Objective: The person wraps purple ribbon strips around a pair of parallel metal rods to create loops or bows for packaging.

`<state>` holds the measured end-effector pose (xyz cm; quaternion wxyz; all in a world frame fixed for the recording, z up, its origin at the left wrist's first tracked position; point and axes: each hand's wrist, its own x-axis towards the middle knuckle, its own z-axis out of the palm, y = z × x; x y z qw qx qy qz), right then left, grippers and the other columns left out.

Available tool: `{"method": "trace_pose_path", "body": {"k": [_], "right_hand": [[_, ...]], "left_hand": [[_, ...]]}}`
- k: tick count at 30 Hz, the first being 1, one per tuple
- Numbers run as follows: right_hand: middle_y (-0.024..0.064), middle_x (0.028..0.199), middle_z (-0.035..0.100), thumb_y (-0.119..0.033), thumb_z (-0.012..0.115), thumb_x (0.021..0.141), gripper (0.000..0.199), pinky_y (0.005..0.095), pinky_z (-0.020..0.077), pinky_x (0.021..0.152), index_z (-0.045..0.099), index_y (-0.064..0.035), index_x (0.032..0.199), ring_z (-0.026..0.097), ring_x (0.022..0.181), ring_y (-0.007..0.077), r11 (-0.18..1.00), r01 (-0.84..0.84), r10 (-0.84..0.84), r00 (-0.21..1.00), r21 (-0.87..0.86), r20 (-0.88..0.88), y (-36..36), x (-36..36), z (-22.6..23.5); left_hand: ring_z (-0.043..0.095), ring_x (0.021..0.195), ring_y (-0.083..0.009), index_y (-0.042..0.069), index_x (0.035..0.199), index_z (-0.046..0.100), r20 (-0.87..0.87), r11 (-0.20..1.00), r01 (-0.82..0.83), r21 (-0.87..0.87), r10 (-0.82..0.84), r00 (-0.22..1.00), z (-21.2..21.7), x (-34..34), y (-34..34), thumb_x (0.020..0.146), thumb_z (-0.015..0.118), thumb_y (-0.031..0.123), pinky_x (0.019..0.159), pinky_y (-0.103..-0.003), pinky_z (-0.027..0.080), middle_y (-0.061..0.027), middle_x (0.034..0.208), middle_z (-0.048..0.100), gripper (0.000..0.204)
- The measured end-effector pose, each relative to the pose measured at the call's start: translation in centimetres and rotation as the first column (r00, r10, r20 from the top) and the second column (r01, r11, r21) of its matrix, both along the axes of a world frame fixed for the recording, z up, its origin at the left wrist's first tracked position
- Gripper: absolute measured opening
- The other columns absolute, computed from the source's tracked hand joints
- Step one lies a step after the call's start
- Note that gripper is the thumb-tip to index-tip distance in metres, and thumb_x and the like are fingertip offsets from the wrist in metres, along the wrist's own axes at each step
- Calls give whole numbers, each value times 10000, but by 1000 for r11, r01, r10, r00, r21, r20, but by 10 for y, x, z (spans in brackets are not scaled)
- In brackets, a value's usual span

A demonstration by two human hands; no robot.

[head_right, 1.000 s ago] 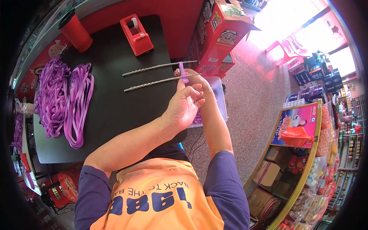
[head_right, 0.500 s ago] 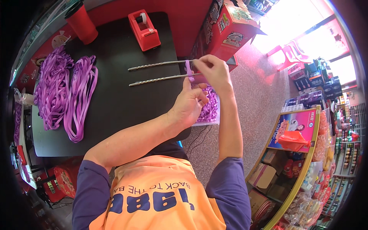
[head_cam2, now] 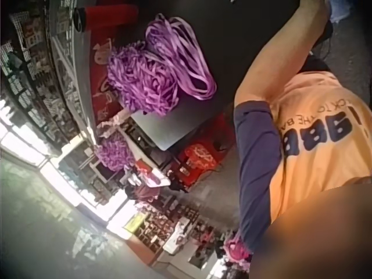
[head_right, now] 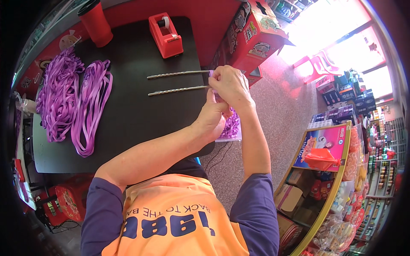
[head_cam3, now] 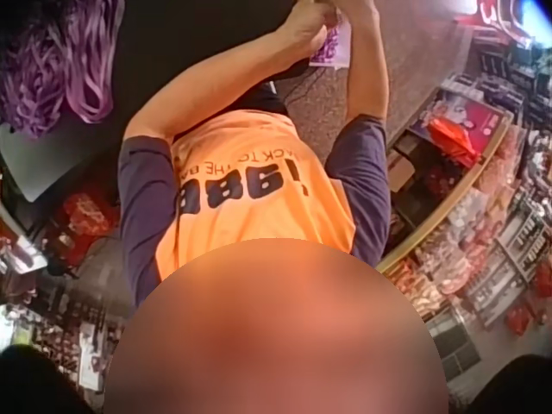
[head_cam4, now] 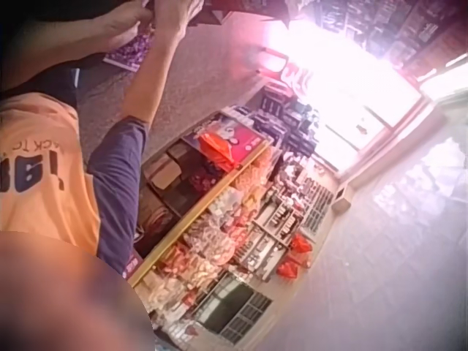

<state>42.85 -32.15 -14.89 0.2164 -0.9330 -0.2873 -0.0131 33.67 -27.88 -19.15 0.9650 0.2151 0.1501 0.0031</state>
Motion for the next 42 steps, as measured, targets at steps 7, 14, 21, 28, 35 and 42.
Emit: {"method": "trace_pose_path", "body": {"k": [7,14,21,28,35,42], "right_hand": [[150,756,680,-242,641,775,260,354,504,717,705,-7,865,669,732,248,986,68,-18,953,155,-302,-18,12,-9],[122,748,674,-282,662,821,319,308,494,685,700,32,867,630,698,166,960,8,86,942,278,-325,-24,24,-15],[66,750,648,-297,633,878,350,281,470,681,694,47,897,592,732,115,946,63,130,826,319,-549,-21,29,-25],[90,703,659,-338,641,848,327,280,479,662,709,-24,907,614,680,118,907,46,42,979,419,-200,-26,46,-12],[33,808,668,-237,655,864,277,228,466,644,673,8,993,586,705,90,860,-226,492,603,457,-628,-11,89,-33],[22,721,652,-207,681,839,200,189,409,517,667,-13,887,555,587,59,868,-242,496,374,434,-784,-1,99,-26]], "left_hand": [[450,861,-167,168,1314,290,15,999,2,34,-2,1000,-7,1,-1,645,469,-166,690,-300,391,-81,1101,452,769],[441,917,-175,182,1298,316,-33,999,12,53,-10,999,-2,-1,-1,657,464,-152,738,-300,394,-67,1090,427,738],[487,964,-189,165,1326,320,59,996,14,88,-20,998,-7,1,-2,699,441,-120,752,-313,406,-84,1145,472,699],[578,982,-179,-22,1280,443,-197,914,347,208,-309,930,48,-28,12,789,423,-42,795,-314,490,-117,1125,555,492],[556,992,-320,19,1007,641,228,-427,-413,804,-421,878,53,-20,80,763,593,100,904,-425,420,-140,1039,591,262],[197,1411,-293,59,1441,292,-85,-858,-211,468,-281,956,18,-18,109,899,469,510,1140,-497,88,-141,1507,257,727]]}}
